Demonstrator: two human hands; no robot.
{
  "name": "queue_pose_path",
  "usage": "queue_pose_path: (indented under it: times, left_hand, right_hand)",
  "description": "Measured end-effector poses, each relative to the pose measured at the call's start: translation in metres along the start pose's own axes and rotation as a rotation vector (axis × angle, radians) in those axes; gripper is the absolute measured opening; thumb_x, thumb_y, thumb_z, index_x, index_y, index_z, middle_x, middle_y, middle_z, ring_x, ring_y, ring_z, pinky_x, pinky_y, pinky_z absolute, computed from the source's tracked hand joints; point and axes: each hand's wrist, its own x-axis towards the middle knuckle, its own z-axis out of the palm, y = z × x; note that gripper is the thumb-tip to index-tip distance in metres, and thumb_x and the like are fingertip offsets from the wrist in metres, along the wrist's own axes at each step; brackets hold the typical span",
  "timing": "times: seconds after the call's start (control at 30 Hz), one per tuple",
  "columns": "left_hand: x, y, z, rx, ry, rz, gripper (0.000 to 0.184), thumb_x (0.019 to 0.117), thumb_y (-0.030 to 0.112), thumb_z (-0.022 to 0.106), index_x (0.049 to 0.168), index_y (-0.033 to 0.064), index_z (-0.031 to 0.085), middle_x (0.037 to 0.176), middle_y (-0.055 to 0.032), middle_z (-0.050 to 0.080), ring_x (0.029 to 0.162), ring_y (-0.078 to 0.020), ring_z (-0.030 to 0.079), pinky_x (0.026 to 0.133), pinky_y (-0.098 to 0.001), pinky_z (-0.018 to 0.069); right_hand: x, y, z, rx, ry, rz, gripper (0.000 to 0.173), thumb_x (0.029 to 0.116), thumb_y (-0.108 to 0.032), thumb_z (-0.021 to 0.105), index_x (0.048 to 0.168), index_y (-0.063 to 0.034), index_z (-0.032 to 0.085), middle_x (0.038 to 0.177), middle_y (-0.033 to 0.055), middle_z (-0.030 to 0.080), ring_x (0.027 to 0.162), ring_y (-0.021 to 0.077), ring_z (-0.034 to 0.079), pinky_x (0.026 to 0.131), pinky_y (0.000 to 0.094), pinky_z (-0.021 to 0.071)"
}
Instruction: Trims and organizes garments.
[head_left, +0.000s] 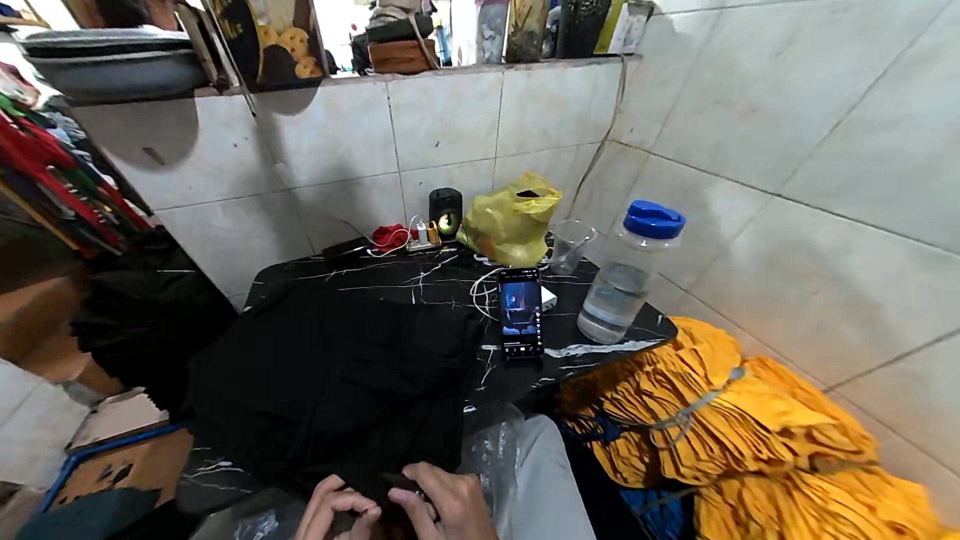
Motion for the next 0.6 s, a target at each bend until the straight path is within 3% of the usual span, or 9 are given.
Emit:
queue_pose_path:
  times: [0.1, 0.2, 0.27, 0.37, 0.43, 0.5, 0.53, 0.6]
  left_hand:
    - [-0.002, 0.006, 0.005, -0.088, 0.049, -0.063, 0.003, 0.0986, 0.012, 0.065, 0.099, 0.0105, 0.063, 0.115, 0.0000, 0.061, 0.095, -0.0044, 0.065, 0.077, -0.0223, 0.0607]
    - [-0.003, 0.013, 0.014, -0.133, 0.069, -0.119, 0.002, 0.1038, 0.012, 0.055, 0.103, 0.0119, 0.053, 0.120, 0.0032, 0.061, 0.102, -0.0004, 0.064, 0.077, -0.0190, 0.0583]
    - [-0.004, 0.013, 0.017, -0.157, 0.075, -0.153, 0.002, 0.1041, 0.009, 0.051, 0.105, 0.0085, 0.050, 0.117, 0.0014, 0.061, 0.099, -0.0017, 0.065, 0.075, -0.0208, 0.0591]
    - [-0.002, 0.008, 0.007, -0.163, -0.006, -0.205, 0.004, 0.0995, 0.003, 0.059, 0.102, 0.0020, 0.057, 0.113, -0.0059, 0.064, 0.094, -0.0103, 0.069, 0.080, -0.0308, 0.0637]
    - [-0.002, -0.004, -0.009, -0.097, -0.176, -0.150, 0.005, 0.0941, 0.002, 0.068, 0.097, 0.0003, 0.072, 0.121, -0.0140, 0.066, 0.109, -0.0168, 0.068, 0.093, -0.0335, 0.0608]
    - [0.000, -0.012, -0.022, -0.014, -0.328, -0.078, 0.018, 0.0919, -0.002, 0.064, 0.098, 0.0037, 0.079, 0.129, -0.0213, 0.062, 0.123, -0.0232, 0.062, 0.106, -0.0374, 0.0547]
    - [0.002, -0.013, -0.023, 0.004, -0.335, -0.055, 0.020, 0.0915, -0.002, 0.062, 0.098, 0.0047, 0.079, 0.128, -0.0201, 0.064, 0.122, -0.0227, 0.063, 0.105, -0.0367, 0.0548]
    - [0.004, -0.013, -0.018, -0.017, -0.250, -0.062, 0.009, 0.0917, 0.004, 0.071, 0.100, 0.0036, 0.074, 0.116, -0.0127, 0.070, 0.108, -0.0187, 0.068, 0.093, -0.0343, 0.0599]
  right_hand:
    - [0.001, -0.004, 0.004, 0.090, 0.098, 0.147, 0.038, 0.0959, -0.036, 0.073, 0.108, -0.0007, 0.070, 0.075, 0.0055, 0.066, 0.058, 0.0105, 0.057, 0.055, 0.0274, 0.0512]
    - [0.002, -0.009, 0.013, 0.162, 0.086, 0.190, 0.040, 0.0858, -0.032, 0.084, 0.106, -0.0003, 0.069, 0.093, 0.0109, 0.069, 0.073, 0.0133, 0.064, 0.064, 0.0288, 0.0566]
    - [0.001, -0.008, 0.021, 0.179, 0.044, 0.201, 0.032, 0.0833, -0.019, 0.084, 0.106, -0.0019, 0.070, 0.096, 0.0111, 0.068, 0.079, 0.0159, 0.066, 0.068, 0.0308, 0.0574]
    - [0.001, -0.004, 0.024, 0.215, 0.022, 0.235, 0.018, 0.0885, -0.004, 0.073, 0.106, -0.0003, 0.073, 0.098, 0.0120, 0.072, 0.085, 0.0167, 0.070, 0.078, 0.0314, 0.0597]
    - [0.002, -0.001, 0.019, 0.304, -0.003, 0.269, 0.015, 0.0926, -0.004, 0.070, 0.106, 0.0016, 0.073, 0.100, 0.0123, 0.073, 0.089, 0.0154, 0.070, 0.083, 0.0303, 0.0590]
    - [0.002, 0.003, 0.015, 0.446, -0.028, 0.326, 0.015, 0.0978, -0.011, 0.068, 0.105, 0.0022, 0.071, 0.098, 0.0104, 0.071, 0.087, 0.0113, 0.067, 0.080, 0.0263, 0.0562]
    - [0.002, 0.005, 0.013, 0.525, -0.045, 0.355, 0.015, 0.0991, -0.012, 0.066, 0.105, 0.0016, 0.070, 0.096, 0.0081, 0.070, 0.085, 0.0087, 0.065, 0.077, 0.0243, 0.0550]
    - [0.003, 0.007, 0.011, 0.652, -0.051, 0.383, 0.012, 0.0991, -0.009, 0.065, 0.104, 0.0013, 0.070, 0.091, 0.0048, 0.068, 0.078, 0.0050, 0.062, 0.070, 0.0214, 0.0518]
